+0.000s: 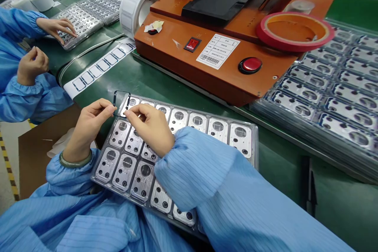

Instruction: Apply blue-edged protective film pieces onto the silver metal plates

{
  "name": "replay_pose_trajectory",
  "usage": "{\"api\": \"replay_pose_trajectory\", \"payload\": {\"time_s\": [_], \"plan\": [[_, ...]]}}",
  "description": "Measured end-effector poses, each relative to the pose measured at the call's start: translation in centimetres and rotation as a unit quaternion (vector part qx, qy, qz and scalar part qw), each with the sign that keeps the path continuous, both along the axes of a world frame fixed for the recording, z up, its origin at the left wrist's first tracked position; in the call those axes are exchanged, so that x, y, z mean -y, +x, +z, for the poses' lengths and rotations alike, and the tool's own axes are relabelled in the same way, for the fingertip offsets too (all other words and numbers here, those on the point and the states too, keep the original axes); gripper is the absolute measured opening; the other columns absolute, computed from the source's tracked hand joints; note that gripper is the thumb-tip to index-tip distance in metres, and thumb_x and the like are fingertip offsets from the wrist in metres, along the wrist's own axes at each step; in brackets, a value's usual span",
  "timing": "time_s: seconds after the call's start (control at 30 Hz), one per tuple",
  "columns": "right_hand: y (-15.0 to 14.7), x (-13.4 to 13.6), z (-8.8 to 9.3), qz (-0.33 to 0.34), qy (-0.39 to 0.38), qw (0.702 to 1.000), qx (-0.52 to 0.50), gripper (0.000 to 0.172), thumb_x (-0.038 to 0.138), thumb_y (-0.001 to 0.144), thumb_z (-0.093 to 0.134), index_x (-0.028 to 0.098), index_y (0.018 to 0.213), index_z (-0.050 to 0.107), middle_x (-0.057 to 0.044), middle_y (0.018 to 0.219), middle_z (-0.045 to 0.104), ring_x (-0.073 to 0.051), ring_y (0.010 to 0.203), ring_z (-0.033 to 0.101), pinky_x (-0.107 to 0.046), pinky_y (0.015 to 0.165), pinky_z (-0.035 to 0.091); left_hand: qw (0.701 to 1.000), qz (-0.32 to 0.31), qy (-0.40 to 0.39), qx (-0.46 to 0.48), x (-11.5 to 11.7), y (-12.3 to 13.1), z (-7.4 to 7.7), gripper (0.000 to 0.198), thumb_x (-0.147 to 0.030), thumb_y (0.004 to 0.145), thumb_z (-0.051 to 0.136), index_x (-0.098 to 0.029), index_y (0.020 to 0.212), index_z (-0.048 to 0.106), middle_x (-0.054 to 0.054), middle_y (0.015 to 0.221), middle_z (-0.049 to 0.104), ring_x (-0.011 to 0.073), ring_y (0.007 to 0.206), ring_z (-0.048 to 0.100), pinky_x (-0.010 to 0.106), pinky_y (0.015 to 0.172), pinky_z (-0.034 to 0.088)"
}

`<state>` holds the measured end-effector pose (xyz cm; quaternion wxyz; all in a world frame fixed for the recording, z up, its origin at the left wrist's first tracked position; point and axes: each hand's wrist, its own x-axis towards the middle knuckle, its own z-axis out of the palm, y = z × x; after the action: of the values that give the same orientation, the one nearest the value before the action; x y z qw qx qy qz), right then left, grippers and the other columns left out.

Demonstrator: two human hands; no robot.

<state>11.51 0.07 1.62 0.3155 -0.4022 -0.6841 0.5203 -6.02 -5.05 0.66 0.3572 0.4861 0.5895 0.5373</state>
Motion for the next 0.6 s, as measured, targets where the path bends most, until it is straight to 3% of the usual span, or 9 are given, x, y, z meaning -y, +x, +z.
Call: {"api": "replay_pose_trajectory", "payload": {"time_s": [0.13,0.6], "plan": [[-0.3,-0.4,-0.1,-0.007,0.061,0.995,0.073,0.018,0.03,0.084,0.059,0.019,0.073,0.067,-0.002,0.073,0.065,-0.015,0.071,0.058,-0.029,0.066,0.042,0.996,0.006,-0.004,-0.084,-0.8,-0.2,-0.1,0.015,-0.031,0.078,0.068,-0.018,0.071,0.066,0.001,0.077,0.06,0.0128,0.073,0.055,0.025,0.067,0.042],[-0.8,-0.6,-0.5,-0.017,0.03,0.99,0.135,0.021,0.032,0.083,0.057,0.019,0.068,0.065,-0.001,0.067,0.066,-0.015,0.065,0.058,-0.028,0.061,0.038,0.984,-0.008,-0.035,-0.173,-1.4,-0.3,-0.9,0.014,-0.031,0.078,0.067,-0.018,0.072,0.068,0.004,0.089,0.06,0.0158,0.085,0.058,0.027,0.07,0.046]]}}
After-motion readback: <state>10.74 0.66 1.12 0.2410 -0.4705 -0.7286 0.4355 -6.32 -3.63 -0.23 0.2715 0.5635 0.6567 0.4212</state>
